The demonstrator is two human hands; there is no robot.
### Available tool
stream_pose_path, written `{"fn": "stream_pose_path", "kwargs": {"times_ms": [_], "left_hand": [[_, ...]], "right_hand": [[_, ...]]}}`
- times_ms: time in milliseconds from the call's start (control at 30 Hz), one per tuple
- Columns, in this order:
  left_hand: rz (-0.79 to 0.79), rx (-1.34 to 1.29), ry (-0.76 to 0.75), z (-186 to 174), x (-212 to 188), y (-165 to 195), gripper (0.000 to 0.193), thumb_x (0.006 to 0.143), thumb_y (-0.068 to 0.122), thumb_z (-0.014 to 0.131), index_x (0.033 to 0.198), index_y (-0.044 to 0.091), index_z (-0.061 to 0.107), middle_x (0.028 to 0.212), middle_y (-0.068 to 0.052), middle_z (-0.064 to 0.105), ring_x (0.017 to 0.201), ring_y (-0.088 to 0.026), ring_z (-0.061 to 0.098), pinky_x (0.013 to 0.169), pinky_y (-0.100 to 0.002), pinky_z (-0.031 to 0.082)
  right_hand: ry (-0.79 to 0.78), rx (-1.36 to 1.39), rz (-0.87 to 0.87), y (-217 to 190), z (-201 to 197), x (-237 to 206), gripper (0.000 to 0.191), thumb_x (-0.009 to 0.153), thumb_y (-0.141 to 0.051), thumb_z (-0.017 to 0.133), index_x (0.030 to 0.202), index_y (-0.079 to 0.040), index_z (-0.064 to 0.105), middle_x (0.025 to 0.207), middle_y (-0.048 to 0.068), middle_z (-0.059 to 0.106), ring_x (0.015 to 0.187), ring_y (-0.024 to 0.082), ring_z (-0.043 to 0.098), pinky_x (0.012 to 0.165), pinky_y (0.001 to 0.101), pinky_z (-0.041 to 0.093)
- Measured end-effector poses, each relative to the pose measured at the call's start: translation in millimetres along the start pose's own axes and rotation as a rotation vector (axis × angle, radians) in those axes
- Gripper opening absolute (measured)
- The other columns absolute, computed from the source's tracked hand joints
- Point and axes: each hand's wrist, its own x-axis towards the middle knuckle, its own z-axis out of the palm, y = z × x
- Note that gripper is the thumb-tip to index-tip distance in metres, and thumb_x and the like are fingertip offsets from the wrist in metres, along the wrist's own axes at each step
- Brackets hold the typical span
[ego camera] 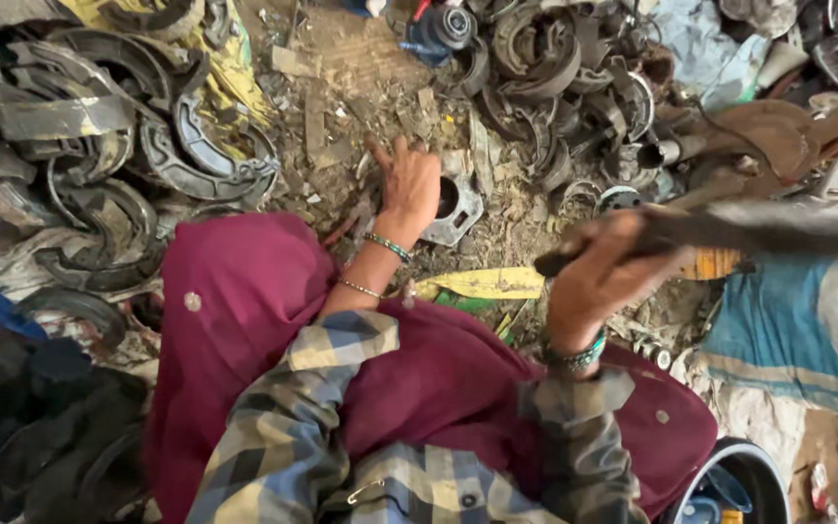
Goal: The person sits on the ground and uses a hammer and a curved metal tool to repeatedly strike a metal part placed on a hexagonal anvil. They adjust the part's position several times and continue striking it throughout the clip.
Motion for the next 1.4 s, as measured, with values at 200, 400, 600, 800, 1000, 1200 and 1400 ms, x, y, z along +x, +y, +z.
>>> {"fn": "stream_pose_path", "kwargs": {"times_ms": [200, 400, 600, 800, 1000, 1200, 1400], "left_hand": [[-0.03, -0.024, -0.052, -11, 3, 3, 0.022, 0.088, 0.007, 0.058, 0.085, 0.006, 0.08, 0.097, -0.015, 0.074, 0.116, -0.037, 0.058, 0.113, -0.08, 0.011], [-0.003, -0.032, -0.062, -14, 2, 4, 0.019, 0.084, 0.006, 0.06, 0.085, 0.006, 0.079, 0.091, -0.017, 0.074, 0.116, -0.041, 0.058, 0.109, -0.079, 0.014], [0.009, -0.057, -0.057, -7, -2, 3, 0.021, 0.089, 0.008, 0.059, 0.083, 0.006, 0.079, 0.088, -0.018, 0.074, 0.117, -0.04, 0.058, 0.114, -0.079, 0.014], [0.049, -0.086, 0.003, -8, 2, 5, 0.021, 0.084, 0.008, 0.058, 0.084, 0.006, 0.079, 0.092, -0.017, 0.074, 0.113, -0.041, 0.058, 0.11, -0.081, 0.013], [0.036, -0.006, -0.071, -13, -1, 7, 0.022, 0.09, 0.01, 0.059, 0.085, 0.008, 0.08, 0.095, -0.014, 0.075, 0.117, -0.037, 0.059, 0.112, -0.081, 0.011], [0.004, 0.005, 0.009, -10, -2, 1, 0.021, 0.086, 0.009, 0.059, 0.085, 0.008, 0.08, 0.096, -0.015, 0.075, 0.112, -0.038, 0.059, 0.111, -0.081, 0.012], [0.001, 0.042, -0.114, -8, 6, 5, 0.022, 0.088, 0.011, 0.059, 0.084, 0.008, 0.081, 0.092, -0.014, 0.075, 0.119, -0.037, 0.058, 0.11, -0.082, 0.01]], "right_hand": [[-0.645, -1.659, -0.642, 93, 15, -51, 0.038, 0.099, -0.008, 0.056, 0.133, 0.008, 0.05, 0.113, 0.028, 0.075, 0.077, 0.027, 0.068, 0.055, 0.035, 0.05], [-0.483, -0.853, 0.211, 65, 0, -44, 0.042, 0.103, -0.021, 0.058, 0.133, 0.006, 0.044, 0.07, 0.024, 0.063, 0.055, 0.038, 0.062, 0.045, 0.0473, 0.046], [0.105, -0.178, -0.105, 0, -19, 14, 0.033, 0.116, -0.03, 0.053, 0.134, -0.004, 0.045, 0.085, 0.007, 0.06, 0.06, 0.012, 0.057, 0.053, 0.0285, 0.056], [-0.739, -1.074, -0.026, 89, 16, -59, 0.031, 0.106, -0.021, 0.057, 0.123, 0.003, 0.049, 0.075, 0.019, 0.063, 0.059, 0.032, 0.059, 0.05, 0.0436, 0.05], [-0.441, -0.885, -0.004, 53, -9, -44, 0.029, 0.105, -0.019, 0.061, 0.122, 0.002, 0.052, 0.081, 0.022, 0.066, 0.06, 0.034, 0.062, 0.051, 0.0448, 0.05], [0.135, -0.1, -0.138, 9, -15, 4, 0.024, 0.113, -0.022, 0.056, 0.128, -0.006, 0.048, 0.084, 0.006, 0.067, 0.058, 0.008, 0.061, 0.052, 0.0235, 0.055], [-0.727, -1.002, 0.073, 98, 20, -64, 0.035, 0.101, -0.015, 0.058, 0.129, 0.005, 0.052, 0.074, 0.021, 0.066, 0.062, 0.037, 0.061, 0.053, 0.0466, 0.048]]}}
